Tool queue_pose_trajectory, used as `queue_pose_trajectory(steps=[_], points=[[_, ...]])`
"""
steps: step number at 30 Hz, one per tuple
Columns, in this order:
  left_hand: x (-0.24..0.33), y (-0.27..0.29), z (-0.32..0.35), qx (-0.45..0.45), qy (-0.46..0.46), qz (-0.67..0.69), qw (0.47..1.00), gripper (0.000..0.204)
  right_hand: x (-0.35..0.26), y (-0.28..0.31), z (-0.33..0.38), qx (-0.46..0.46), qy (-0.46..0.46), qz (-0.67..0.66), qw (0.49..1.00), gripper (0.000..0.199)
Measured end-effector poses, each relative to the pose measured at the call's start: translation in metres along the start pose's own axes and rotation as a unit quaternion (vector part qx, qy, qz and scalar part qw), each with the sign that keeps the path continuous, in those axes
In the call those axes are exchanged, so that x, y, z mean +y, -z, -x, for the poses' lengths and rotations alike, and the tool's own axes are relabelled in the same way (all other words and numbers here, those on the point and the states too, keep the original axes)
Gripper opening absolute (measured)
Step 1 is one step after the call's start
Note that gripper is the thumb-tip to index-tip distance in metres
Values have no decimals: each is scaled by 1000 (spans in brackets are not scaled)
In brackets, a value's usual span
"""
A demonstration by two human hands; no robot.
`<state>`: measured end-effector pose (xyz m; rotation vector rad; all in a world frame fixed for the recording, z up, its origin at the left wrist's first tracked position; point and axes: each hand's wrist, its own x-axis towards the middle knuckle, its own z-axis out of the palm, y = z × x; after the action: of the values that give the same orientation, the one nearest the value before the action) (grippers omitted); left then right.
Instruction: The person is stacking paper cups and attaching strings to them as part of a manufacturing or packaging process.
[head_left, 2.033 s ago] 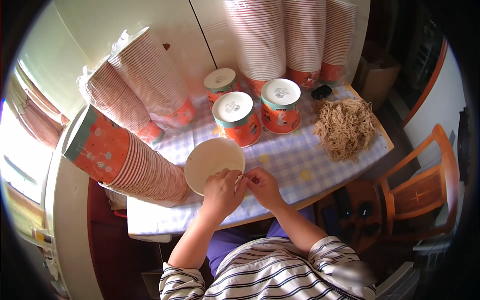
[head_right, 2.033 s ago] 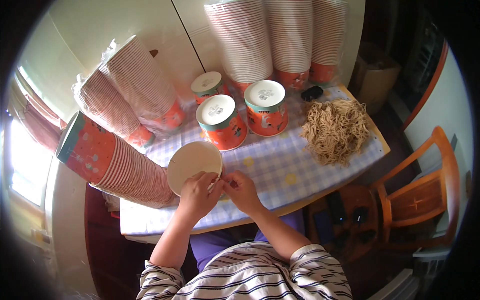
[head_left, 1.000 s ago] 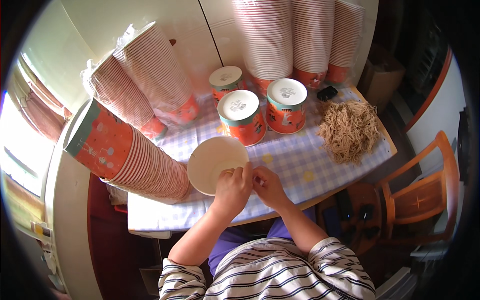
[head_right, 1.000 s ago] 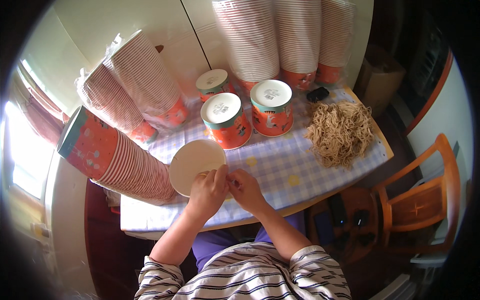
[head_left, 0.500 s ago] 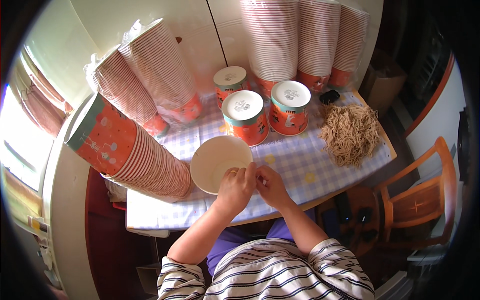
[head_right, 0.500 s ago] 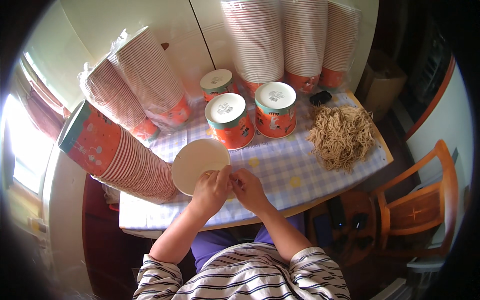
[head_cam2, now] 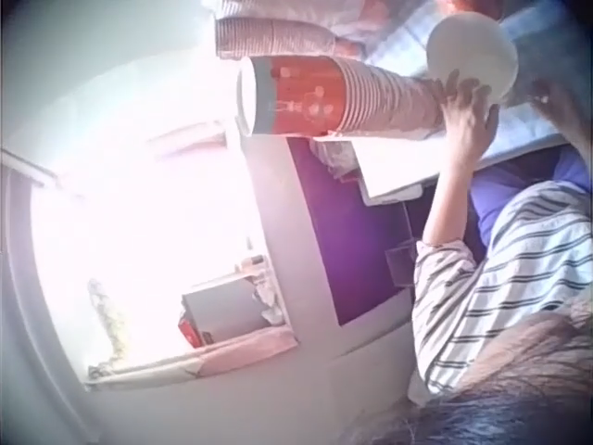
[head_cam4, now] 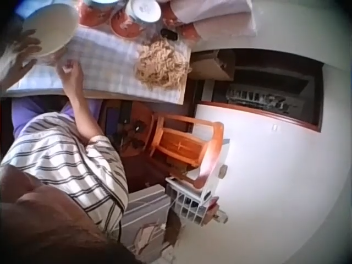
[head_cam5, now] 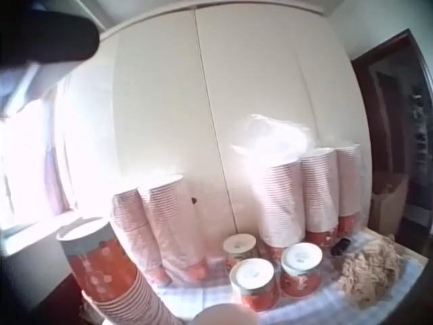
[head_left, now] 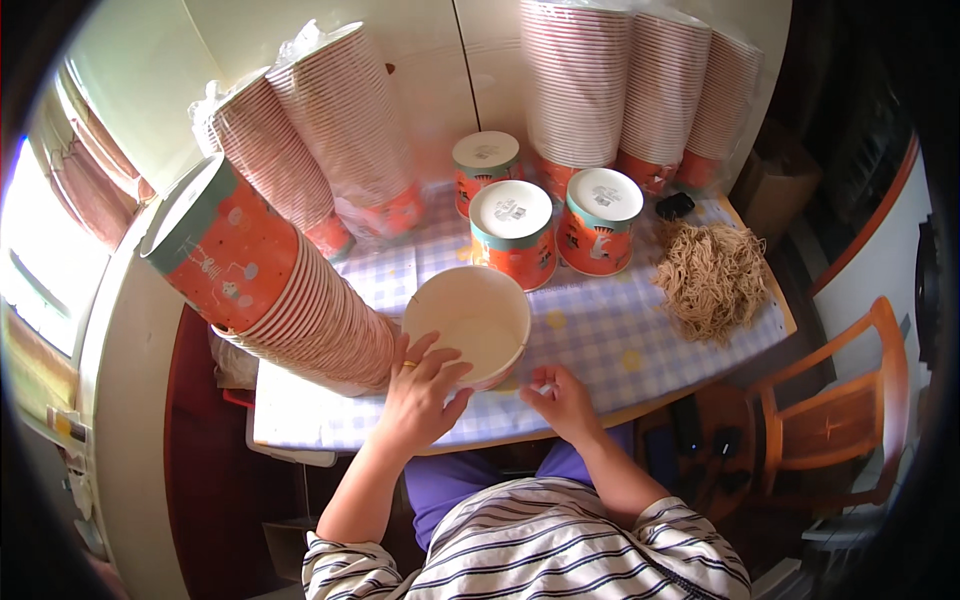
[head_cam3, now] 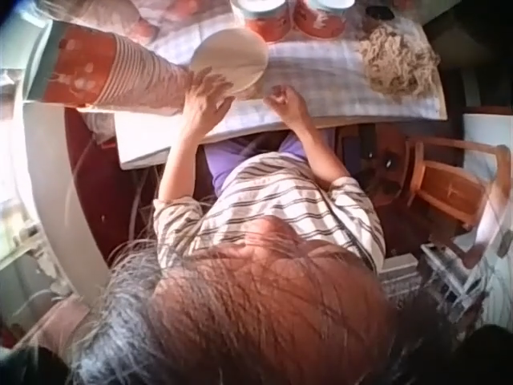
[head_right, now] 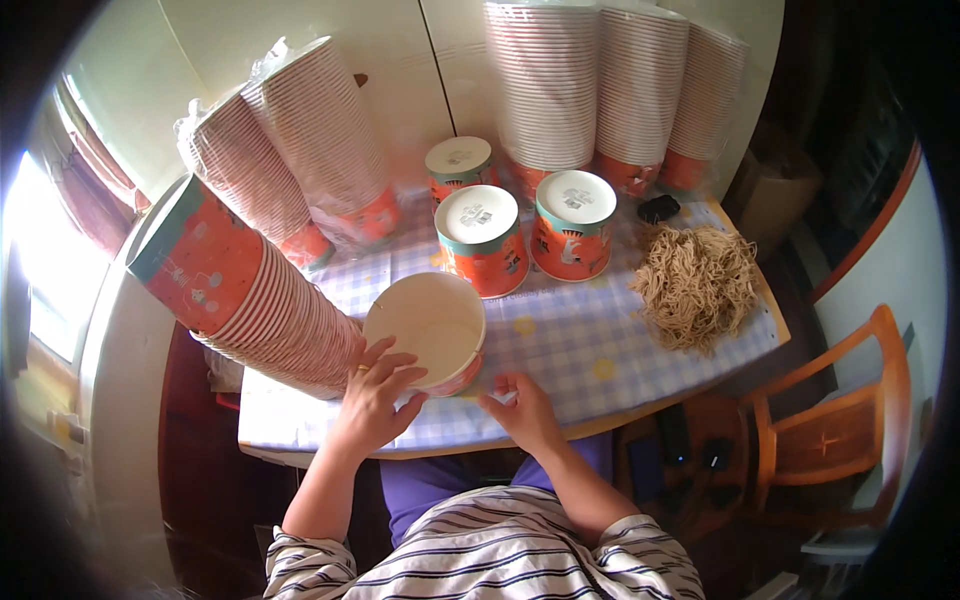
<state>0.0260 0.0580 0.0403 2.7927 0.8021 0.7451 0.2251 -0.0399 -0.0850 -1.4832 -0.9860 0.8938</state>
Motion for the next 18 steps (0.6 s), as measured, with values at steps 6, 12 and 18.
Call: queue_pose_trajectory(steps=[6, 12, 18], points=[[-2, -12, 3, 82, 10, 84, 993, 19, -18, -9, 2, -88, -103, -91, 987, 55], [8, -8, 5, 152, 50, 156, 975, 19, -43, -17, -8, -40, -42, -110, 992, 36], [11, 9, 9, 201, 63, 210, 955, 16, -42, 0, -19, -49, 53, -178, 981, 11]])
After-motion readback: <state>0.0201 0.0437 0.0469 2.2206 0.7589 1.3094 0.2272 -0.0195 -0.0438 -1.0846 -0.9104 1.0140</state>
